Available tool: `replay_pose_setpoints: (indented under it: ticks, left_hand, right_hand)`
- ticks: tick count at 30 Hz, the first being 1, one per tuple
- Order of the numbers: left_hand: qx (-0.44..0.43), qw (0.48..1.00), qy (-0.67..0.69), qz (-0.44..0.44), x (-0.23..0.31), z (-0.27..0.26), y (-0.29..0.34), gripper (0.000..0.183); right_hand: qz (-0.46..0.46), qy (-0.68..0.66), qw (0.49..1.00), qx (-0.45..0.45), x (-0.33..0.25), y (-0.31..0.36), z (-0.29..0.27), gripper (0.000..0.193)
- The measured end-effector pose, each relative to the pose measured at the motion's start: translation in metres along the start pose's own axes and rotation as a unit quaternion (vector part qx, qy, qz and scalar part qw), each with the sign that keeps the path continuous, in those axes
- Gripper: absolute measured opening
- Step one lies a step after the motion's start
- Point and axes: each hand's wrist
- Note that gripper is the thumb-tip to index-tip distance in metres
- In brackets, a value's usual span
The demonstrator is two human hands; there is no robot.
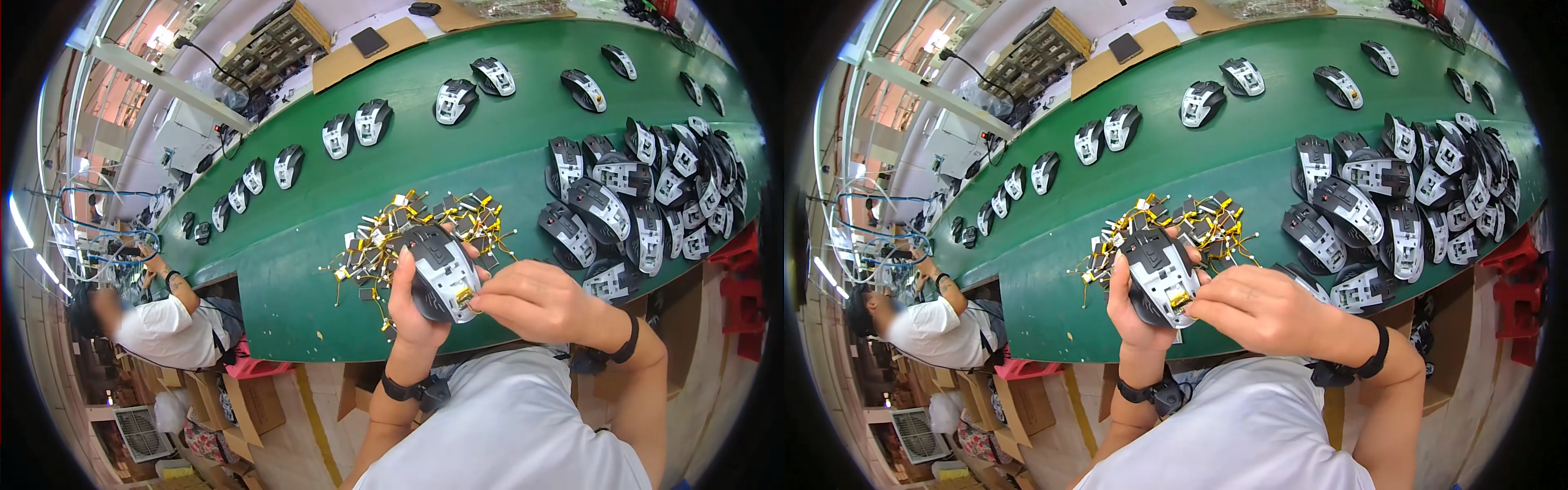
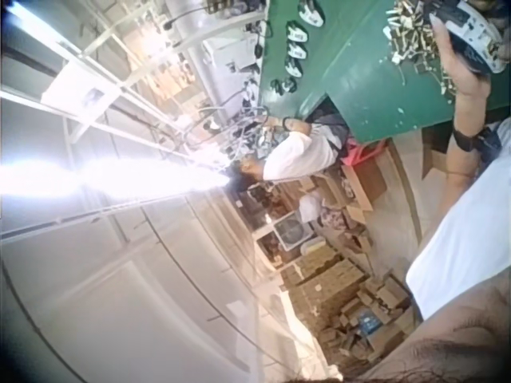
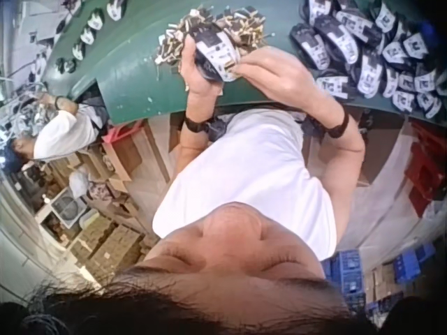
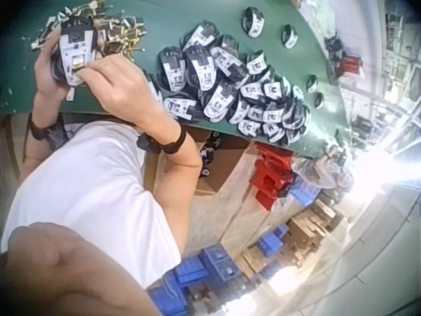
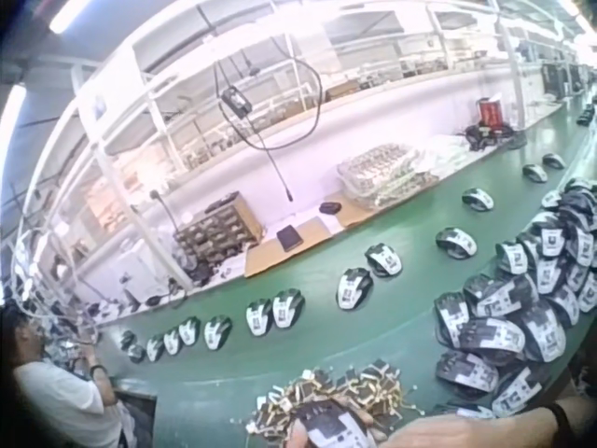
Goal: The person assembles computer mice by inserting small yellow ribbon cables into the bottom of mouse shells and placing the completed units on a green workbench. The person handles mouse shells and cables one at a time, repeating the insertion and placement steps throughout the clip.
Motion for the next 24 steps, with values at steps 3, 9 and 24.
replay_pose_setpoints:
  ticks: [3, 9, 24]
  left_hand:
    - [0.030, 0.999, -0.024, 0.009, -0.001, 0.006, 0.002, 0.061]
    - [0.082, 0.993, 0.017, 0.085, -0.004, 0.001, 0.004, 0.065]
    - [0.109, 0.982, 0.046, 0.146, 0.001, 0.002, 0.008, 0.059]
  right_hand:
    - [0.011, -0.002, 1.000, -0.002, 0.004, -0.006, -0.002, 0.026]
    - [0.120, 0.022, 0.990, 0.074, -0.021, -0.018, 0.023, 0.023]
    - [0.117, 0.042, 0.988, 0.090, -0.030, -0.011, 0.045, 0.031]
Point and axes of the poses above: each hand's wrist, its own y-axis away from the middle knuckle, its own z-axis out of the palm, x = y × z, and after that the axes turned 2 degrees about y, right-handed
